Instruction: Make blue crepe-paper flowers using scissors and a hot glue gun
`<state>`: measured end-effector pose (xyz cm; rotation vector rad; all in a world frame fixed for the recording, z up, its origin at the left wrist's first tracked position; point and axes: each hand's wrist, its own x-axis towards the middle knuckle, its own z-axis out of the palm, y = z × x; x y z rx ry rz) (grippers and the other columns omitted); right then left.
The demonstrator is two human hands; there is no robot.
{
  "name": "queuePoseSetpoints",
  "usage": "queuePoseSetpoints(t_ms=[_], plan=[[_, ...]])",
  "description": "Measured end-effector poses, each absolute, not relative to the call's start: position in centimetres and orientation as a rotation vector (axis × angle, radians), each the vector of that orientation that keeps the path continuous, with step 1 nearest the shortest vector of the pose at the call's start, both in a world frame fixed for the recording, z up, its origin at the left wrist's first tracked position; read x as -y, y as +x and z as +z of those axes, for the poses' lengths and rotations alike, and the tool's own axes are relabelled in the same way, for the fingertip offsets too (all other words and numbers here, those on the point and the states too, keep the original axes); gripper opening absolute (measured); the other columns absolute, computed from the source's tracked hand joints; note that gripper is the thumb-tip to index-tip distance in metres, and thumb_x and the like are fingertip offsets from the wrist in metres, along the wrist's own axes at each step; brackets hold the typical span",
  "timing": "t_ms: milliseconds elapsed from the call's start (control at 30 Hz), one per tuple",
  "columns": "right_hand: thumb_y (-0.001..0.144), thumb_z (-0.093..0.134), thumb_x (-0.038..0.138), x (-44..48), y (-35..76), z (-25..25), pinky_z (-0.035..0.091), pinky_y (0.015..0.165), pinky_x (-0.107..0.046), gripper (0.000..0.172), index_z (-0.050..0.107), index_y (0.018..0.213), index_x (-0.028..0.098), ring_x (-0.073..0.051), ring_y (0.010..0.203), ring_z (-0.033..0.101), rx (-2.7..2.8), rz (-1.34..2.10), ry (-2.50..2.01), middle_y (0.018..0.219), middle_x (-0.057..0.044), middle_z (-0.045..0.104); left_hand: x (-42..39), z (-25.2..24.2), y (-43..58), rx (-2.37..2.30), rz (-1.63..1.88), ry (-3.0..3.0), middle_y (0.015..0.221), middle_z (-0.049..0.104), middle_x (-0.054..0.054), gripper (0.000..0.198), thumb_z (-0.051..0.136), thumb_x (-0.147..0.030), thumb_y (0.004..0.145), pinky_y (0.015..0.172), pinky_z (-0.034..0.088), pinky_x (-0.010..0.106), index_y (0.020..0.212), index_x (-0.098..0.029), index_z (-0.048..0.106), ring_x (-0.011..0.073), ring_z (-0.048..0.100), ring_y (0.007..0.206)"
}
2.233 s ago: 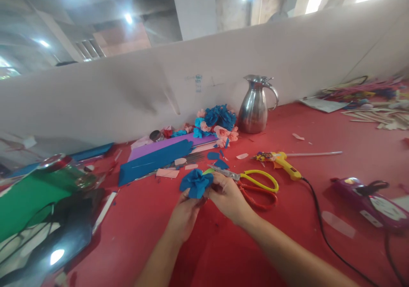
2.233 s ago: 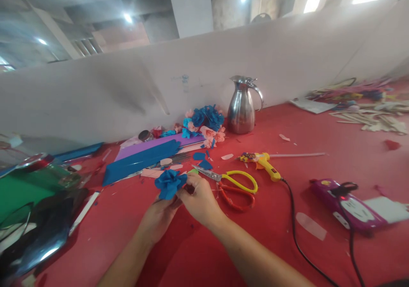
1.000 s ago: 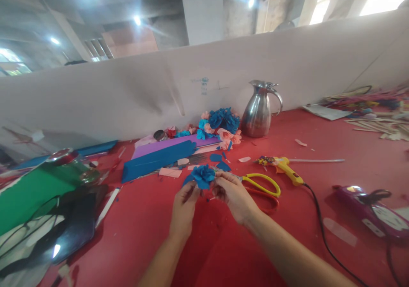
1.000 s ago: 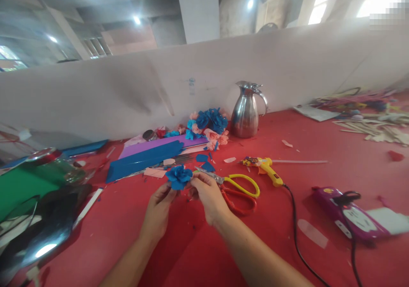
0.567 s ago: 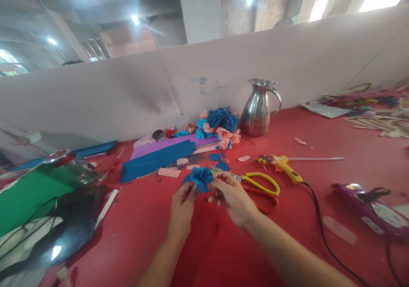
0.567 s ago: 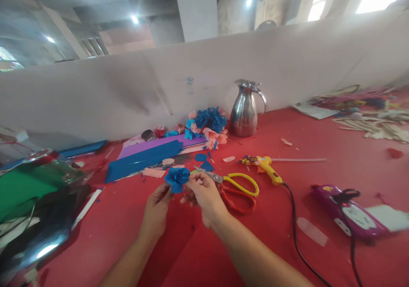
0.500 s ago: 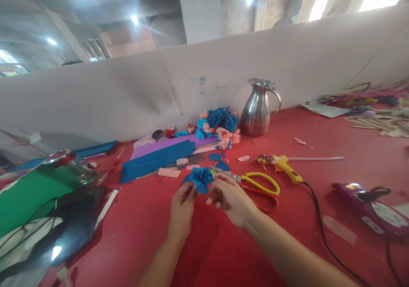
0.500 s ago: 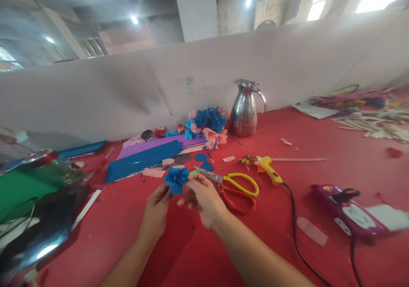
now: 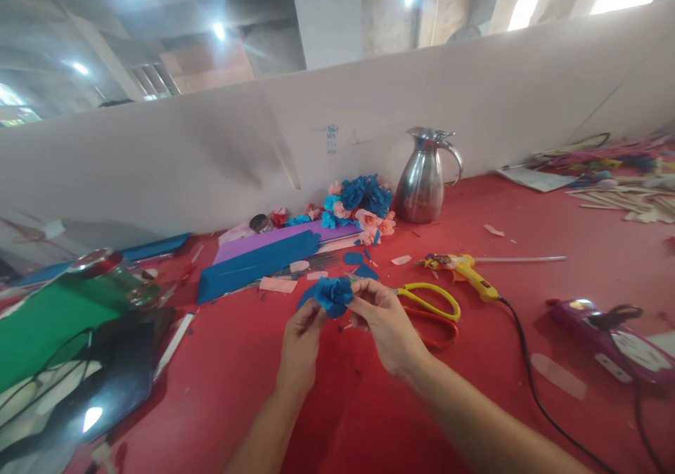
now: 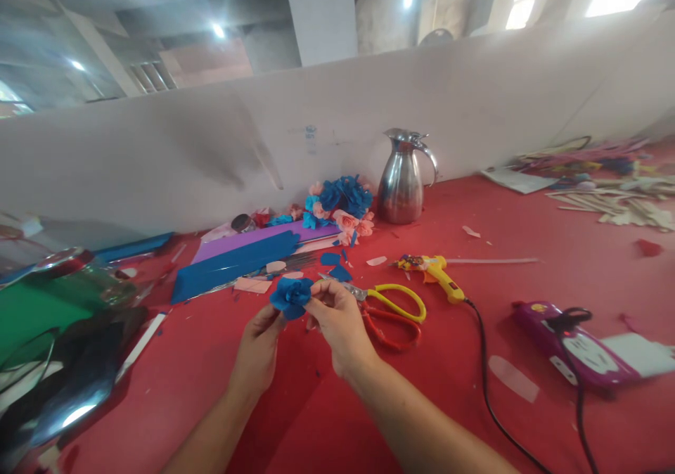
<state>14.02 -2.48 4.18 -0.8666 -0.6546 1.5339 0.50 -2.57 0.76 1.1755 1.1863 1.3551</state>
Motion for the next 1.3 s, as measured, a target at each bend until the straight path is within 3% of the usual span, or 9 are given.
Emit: queuePoseSetpoints(t_ms=[233, 400, 600, 767, 1000, 1300], plan=[[0.059, 0.072, 0.029, 2.3, 14.4, 4.1, 0.028, 0.045, -0.021, 0.024, 0.055, 0.073, 0.019, -0.006, 0.04, 0.045, 0.664, 1.508, -0.885, 0.054, 0.008, 0.056, 2.3, 0.3, 0.3, -1.115, 1.378, 0.994, 0.067, 0.06, -0.001, 0.017, 0.075, -0.034, 0.069, 0.069, 0.041, 0.022, 0.071, -0.017, 0.07, 0.0117, 0.049, 0.067], [0.057, 0.065, 0.022, 2.1, 14.5, 3.6, 0.024, 0.044, -0.021, 0.016, 0.053, 0.067, 0.02, -0.005, 0.041, 0.04, 0.589, 1.429, -0.943, 0.053, 0.008, 0.053, 2.0, 0.3, 0.3, -1.035, 1.416, 0.706, 0.063, 0.063, -0.003, 0.021, 0.084, -0.028, 0.055, 0.066, 0.044, 0.019, 0.065, -0.018, 0.069, 0.009, 0.054, 0.063], [0.059, 0.068, 0.028, 2.4, 13.5, 3.0, 0.029, 0.051, -0.024, 0.017, 0.067, 0.072, 0.017, -0.008, 0.05, 0.042, 0.811, 1.56, -1.069, 0.057, 0.004, 0.057, 2.2, 1.0, 0.7, -0.999, 1.402, 0.558, 0.065, 0.065, -0.003, 0.025, 0.088, -0.024, 0.047, 0.065, 0.047, 0.019, 0.063, -0.018, 0.069, 0.0085, 0.058, 0.062], [0.062, 0.071, 0.033, 2.6, 13.3, 2.8, 0.033, 0.056, -0.024, 0.021, 0.071, 0.076, 0.016, -0.009, 0.055, 0.042, 0.895, 1.542, -1.027, 0.064, 0.002, 0.06, 2.5, 1.2, 1.1, -0.956, 1.361, 0.626, 0.073, 0.068, -0.001, 0.021, 0.085, -0.026, 0.054, 0.071, 0.047, 0.019, 0.068, -0.018, 0.071, 0.0099, 0.06, 0.071], [0.06, 0.077, 0.038, 2.4, 13.4, 2.3, 0.033, 0.055, -0.023, 0.024, 0.072, 0.071, 0.017, -0.009, 0.054, 0.039, 0.878, 1.525, -0.97, 0.058, 0.003, 0.057, 2.7, 0.4, 1.0, -0.983, 1.301, 0.831, 0.067, 0.063, -0.001, 0.016, 0.076, -0.032, 0.069, 0.06, 0.04, 0.019, 0.074, -0.017, 0.071, 0.0087, 0.049, 0.06], [0.057, 0.079, 0.039, 2.4, 13.4, 2.6, 0.031, 0.053, -0.023, 0.025, 0.068, 0.063, 0.017, -0.009, 0.052, 0.037, 0.833, 1.524, -0.943, 0.054, 0.003, 0.055, 3.0, 1.2, 1.3, -1.042, 1.269, 0.913, 0.062, 0.057, -0.002, 0.021, 0.073, -0.036, 0.07, 0.062, 0.039, 0.022, 0.067, -0.016, 0.067, 0.0107, 0.047, 0.061]])
